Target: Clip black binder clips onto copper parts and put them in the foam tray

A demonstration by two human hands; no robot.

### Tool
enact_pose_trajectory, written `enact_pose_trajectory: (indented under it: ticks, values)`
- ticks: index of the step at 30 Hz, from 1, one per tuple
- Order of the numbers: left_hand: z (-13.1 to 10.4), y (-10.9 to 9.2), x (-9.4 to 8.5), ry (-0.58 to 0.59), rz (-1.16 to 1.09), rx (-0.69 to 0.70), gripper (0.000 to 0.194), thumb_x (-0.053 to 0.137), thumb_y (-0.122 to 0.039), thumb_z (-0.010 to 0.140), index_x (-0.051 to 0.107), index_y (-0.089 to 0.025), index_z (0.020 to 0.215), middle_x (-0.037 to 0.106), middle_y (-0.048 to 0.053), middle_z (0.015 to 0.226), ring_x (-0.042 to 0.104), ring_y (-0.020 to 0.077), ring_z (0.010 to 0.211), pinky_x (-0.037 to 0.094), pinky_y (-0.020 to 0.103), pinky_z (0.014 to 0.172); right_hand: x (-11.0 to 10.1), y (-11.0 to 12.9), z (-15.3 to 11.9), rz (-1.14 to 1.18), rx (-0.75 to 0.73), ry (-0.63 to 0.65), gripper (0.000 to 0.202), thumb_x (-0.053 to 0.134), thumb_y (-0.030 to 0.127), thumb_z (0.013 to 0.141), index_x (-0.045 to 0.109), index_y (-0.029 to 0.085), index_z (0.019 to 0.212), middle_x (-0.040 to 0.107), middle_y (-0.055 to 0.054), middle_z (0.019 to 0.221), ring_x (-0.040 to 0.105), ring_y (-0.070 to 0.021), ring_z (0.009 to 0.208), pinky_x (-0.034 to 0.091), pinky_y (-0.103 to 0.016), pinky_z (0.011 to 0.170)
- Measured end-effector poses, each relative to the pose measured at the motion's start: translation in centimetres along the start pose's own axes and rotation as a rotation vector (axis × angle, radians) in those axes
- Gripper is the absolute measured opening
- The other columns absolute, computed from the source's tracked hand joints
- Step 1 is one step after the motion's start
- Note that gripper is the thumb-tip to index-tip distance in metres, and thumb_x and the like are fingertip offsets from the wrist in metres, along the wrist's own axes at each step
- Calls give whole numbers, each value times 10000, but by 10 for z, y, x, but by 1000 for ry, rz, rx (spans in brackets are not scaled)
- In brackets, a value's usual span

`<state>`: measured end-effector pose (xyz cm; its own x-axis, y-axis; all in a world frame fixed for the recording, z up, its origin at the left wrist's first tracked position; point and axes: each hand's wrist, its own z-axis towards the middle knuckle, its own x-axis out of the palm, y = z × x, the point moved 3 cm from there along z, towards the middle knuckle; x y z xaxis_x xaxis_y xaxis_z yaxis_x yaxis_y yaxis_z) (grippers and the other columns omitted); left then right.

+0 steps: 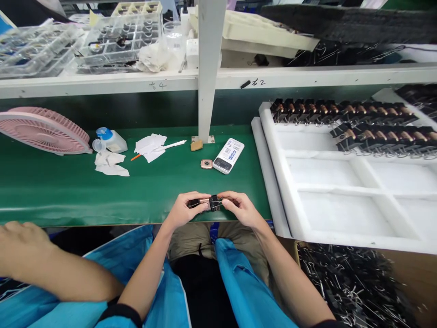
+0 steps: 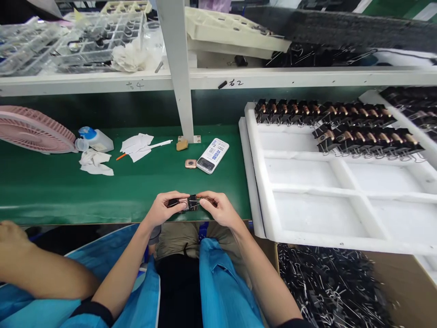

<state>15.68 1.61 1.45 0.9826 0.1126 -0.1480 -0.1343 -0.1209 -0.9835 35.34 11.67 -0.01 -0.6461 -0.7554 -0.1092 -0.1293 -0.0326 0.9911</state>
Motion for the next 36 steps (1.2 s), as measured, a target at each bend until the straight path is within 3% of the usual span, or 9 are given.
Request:
enact_pose_trajectory:
  ticks: [10, 14, 16, 19, 23, 27, 30, 33, 36]
  values:
    - [0, -1, -1, 19, 78, 35, 325, 723, -402, 891, 806, -200, 1131, 748, 80, 925, 671, 176, 788, 514, 268, 707, 6, 11, -1, -80, -11, -44, 386, 607, 469, 949, 724, 136, 1105, 599, 1, 690, 499, -151, 611, 369, -275, 589]
    - [-8, -31, 7, 127, 188, 80, 285, 703, -412, 907, 808, -228, 1098, 767, 79, 966, 701, 203, 865, 544, 302, 795, 13, 52, -18, -133, -36, -10, 331, 640, 353, 917, 711, 172, 1185, 706, -27, 852, 600, -168, 711, 455, -281, 664]
    - [-6, -50, 7, 183, 175, 104, 399, 695, -449, 915, 738, -248, 1257, 768, 85, 1031, 716, 229, 932, 559, 337, 866, 14, 76, -34, -147, -5, 24, 267, 647, 335, 933, 734, 203, 1148, 738, -41, 945, 641, -175, 753, 484, -283, 679]
    - [19, -69, -6, 96, 33, 186, 632, 568, -586, 960, 535, -224, 1477, 735, 130, 1163, 720, 266, 999, 571, 393, 899, 1, 102, -62, 54, 156, -74, 270, 678, 392, 934, 702, 206, 1127, 743, -44, 898, 652, -166, 651, 513, -277, 595]
    - [82, -55, -32, -302, 336, 146, 602, 471, -610, 977, 603, -171, 1367, 699, 151, 1191, 688, 286, 1005, 553, 420, 883, -64, 127, -78, 299, 102, -364, 385, 834, 437, 785, 641, 192, 1011, 760, -78, 927, 716, -210, 715, 574, -323, 644]
    - [125, -23, -29, -174, 933, 129, 623, 416, -527, 982, 606, -105, 1400, 611, 217, 1321, 593, 388, 1150, 504, 512, 936, -177, 133, -64, -140, 16, -794, 351, 825, 436, 761, 722, 153, 942, 760, -102, 862, 690, -227, 748, 512, -312, 643]
    - [129, -14, -23, -122, 1098, 176, 588, 348, -471, 1000, 648, -107, 1351, 602, 221, 1303, 558, 408, 1161, 487, 526, 930, -246, 127, -46, -632, 73, -998, 251, 754, 403, 789, 753, 152, 804, 729, -79, 760, 642, -229, 720, 452, -325, 668]
    - [125, -15, -25, -158, 1031, 157, 507, 407, -481, 980, 681, -144, 1242, 629, 194, 1252, 569, 384, 1127, 493, 482, 888, -282, 118, -27, -995, 155, -1021, 238, 700, 376, 818, 755, 160, 737, 708, -84, 736, 628, -247, 758, 431, -337, 714]
    - [119, -15, -33, -213, 846, 87, 358, 538, -482, 923, 666, -196, 1098, 696, 136, 1086, 631, 326, 1002, 498, 407, 801, -295, 110, -13, -1125, 256, -1008, 238, 661, 368, 852, 789, 169, 822, 732, -107, 828, 640, -270, 847, 433, -331, 728]
